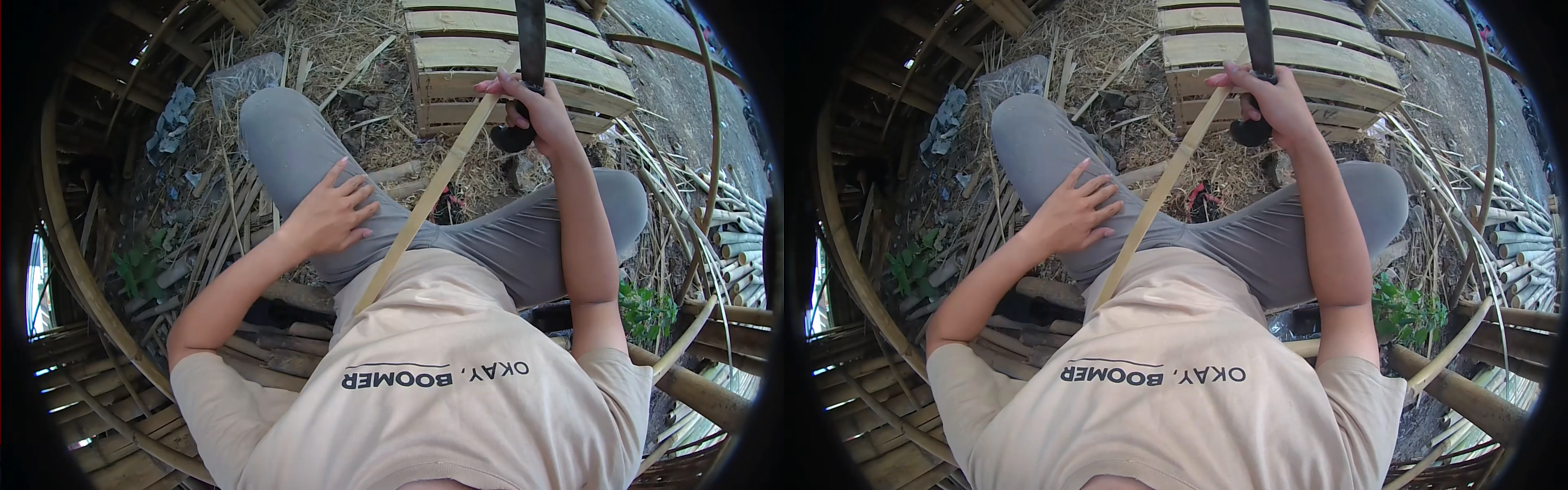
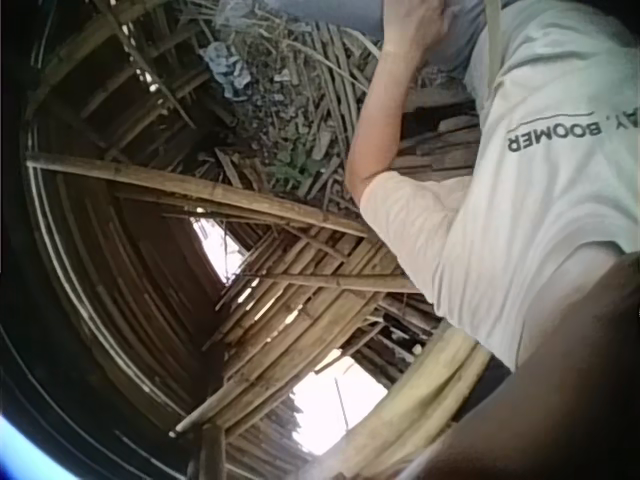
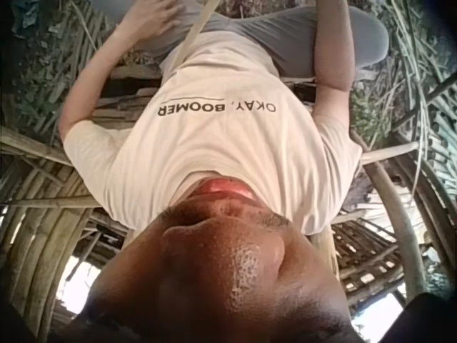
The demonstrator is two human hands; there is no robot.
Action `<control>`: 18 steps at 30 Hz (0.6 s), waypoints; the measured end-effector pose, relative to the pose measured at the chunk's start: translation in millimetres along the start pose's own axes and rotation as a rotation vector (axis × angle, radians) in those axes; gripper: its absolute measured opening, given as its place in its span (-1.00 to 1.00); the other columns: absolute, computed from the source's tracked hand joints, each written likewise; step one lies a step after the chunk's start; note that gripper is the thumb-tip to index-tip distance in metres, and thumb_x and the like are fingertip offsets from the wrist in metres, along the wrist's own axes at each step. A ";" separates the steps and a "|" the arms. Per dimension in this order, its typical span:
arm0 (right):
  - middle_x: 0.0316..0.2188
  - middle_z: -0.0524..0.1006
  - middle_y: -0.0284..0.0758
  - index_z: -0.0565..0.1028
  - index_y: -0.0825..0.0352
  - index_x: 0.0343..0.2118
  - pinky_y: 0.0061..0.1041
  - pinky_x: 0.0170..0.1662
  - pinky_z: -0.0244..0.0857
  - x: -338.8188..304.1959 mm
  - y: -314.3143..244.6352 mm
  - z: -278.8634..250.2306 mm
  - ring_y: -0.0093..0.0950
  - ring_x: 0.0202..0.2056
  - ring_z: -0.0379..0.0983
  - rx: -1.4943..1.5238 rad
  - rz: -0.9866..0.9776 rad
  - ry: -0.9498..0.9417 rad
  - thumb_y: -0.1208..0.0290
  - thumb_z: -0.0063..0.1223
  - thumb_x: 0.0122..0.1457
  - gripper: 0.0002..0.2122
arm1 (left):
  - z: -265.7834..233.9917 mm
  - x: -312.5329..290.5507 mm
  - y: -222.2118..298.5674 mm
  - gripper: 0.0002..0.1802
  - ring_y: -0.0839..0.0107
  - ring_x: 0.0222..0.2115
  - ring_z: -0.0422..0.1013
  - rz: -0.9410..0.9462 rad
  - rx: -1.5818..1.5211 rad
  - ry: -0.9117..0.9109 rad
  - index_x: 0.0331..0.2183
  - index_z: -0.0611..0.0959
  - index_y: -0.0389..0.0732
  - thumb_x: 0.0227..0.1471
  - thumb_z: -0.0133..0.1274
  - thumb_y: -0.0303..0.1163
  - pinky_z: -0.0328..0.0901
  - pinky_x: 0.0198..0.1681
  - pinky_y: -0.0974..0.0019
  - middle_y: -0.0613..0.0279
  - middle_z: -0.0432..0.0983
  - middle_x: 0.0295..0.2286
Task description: The person thins a bamboo strip by pulling a curved knife along its length to remove shavings while sitting.
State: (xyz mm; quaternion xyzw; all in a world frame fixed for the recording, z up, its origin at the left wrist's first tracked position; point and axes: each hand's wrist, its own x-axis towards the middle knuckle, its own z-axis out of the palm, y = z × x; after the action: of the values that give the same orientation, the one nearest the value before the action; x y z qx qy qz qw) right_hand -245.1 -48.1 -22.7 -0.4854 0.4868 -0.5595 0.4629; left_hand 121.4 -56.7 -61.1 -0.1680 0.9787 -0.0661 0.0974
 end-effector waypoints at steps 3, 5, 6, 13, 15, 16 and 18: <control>-0.30 0.67 -0.30 0.59 0.37 -0.40 -0.75 -0.63 0.04 1.5 -2.7 -3.0 -0.79 -0.70 0.14 0.059 -0.014 0.005 0.23 0.12 0.26 -0.73 | -39.3 -0.6 -66.5 -0.51 0.23 0.23 0.17 -0.175 0.230 0.023 0.04 0.57 -0.07 0.19 -0.11 -0.04 -0.19 0.35 -0.14 0.13 0.38 0.11; -0.31 0.67 -0.30 0.59 0.37 -0.41 -0.76 -0.62 0.04 -0.5 -4.1 -2.4 -0.79 -0.70 0.13 0.062 -0.030 0.001 0.23 0.12 0.25 -0.73 | -81.2 6.3 -119.8 -0.54 0.16 0.22 0.18 -0.816 0.489 0.093 0.04 0.55 -0.04 0.24 -0.16 -0.05 -0.03 0.28 -0.22 0.10 0.37 0.11; -0.31 0.67 -0.30 0.59 0.37 -0.41 -0.76 -0.62 0.04 -0.7 -2.8 -2.5 -0.79 -0.70 0.13 0.065 -0.028 0.002 0.23 0.12 0.25 -0.73 | -96.6 0.9 -158.8 -0.56 0.10 0.18 0.23 -1.123 0.555 0.083 0.04 0.55 -0.08 0.24 -0.12 -0.08 0.10 0.19 -0.25 0.09 0.38 0.10; -0.33 0.67 -0.34 0.59 0.36 -0.38 -0.75 -0.61 0.05 0.7 3.9 -4.6 -0.78 -0.70 0.14 0.072 -0.009 0.040 0.21 0.13 0.24 -0.74 | -96.9 23.6 -73.2 -0.56 0.12 0.09 0.33 -0.182 0.126 0.489 0.00 0.56 -0.13 0.12 0.07 -0.15 0.18 0.19 -0.01 0.00 0.49 -0.04; -0.35 0.67 -0.35 0.59 0.35 -0.40 -0.75 -0.61 0.04 2.0 -0.8 1.3 -0.78 -0.69 0.15 0.067 0.005 0.034 0.21 0.14 0.24 -0.73 | -47.8 9.1 -49.4 -0.57 0.11 0.11 0.31 0.024 -0.094 0.060 -0.06 0.59 -0.15 0.09 0.07 -0.14 0.16 0.21 0.02 -0.01 0.53 -0.10; -0.35 0.67 -0.35 0.59 0.35 -0.40 -0.75 -0.61 0.04 1.1 -1.6 -1.9 -0.78 -0.69 0.15 0.062 0.003 0.035 0.21 0.14 0.24 -0.73 | -48.9 9.1 -59.3 -0.57 0.11 0.11 0.31 0.025 -0.094 0.065 -0.06 0.59 -0.15 0.09 0.07 -0.14 0.16 0.21 0.02 -0.01 0.53 -0.10; -0.36 0.67 -0.36 0.59 0.35 -0.41 -0.74 -0.61 0.04 -1.2 0.8 -7.6 -0.77 -0.69 0.14 0.044 0.016 0.070 0.20 0.15 0.23 -0.73 | -51.2 3.5 -108.2 -0.54 0.11 0.12 0.32 -0.251 -0.111 0.176 -0.09 0.64 -0.18 0.09 0.03 -0.08 0.15 0.21 0.05 0.01 0.55 -0.09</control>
State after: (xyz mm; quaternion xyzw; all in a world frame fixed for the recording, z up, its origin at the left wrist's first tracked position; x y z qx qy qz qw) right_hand -252.5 -46.3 -24.1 -0.4515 0.4942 -0.5831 0.4604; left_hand 141.4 -154.1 5.6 -0.2876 0.9570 -0.0382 -0.0073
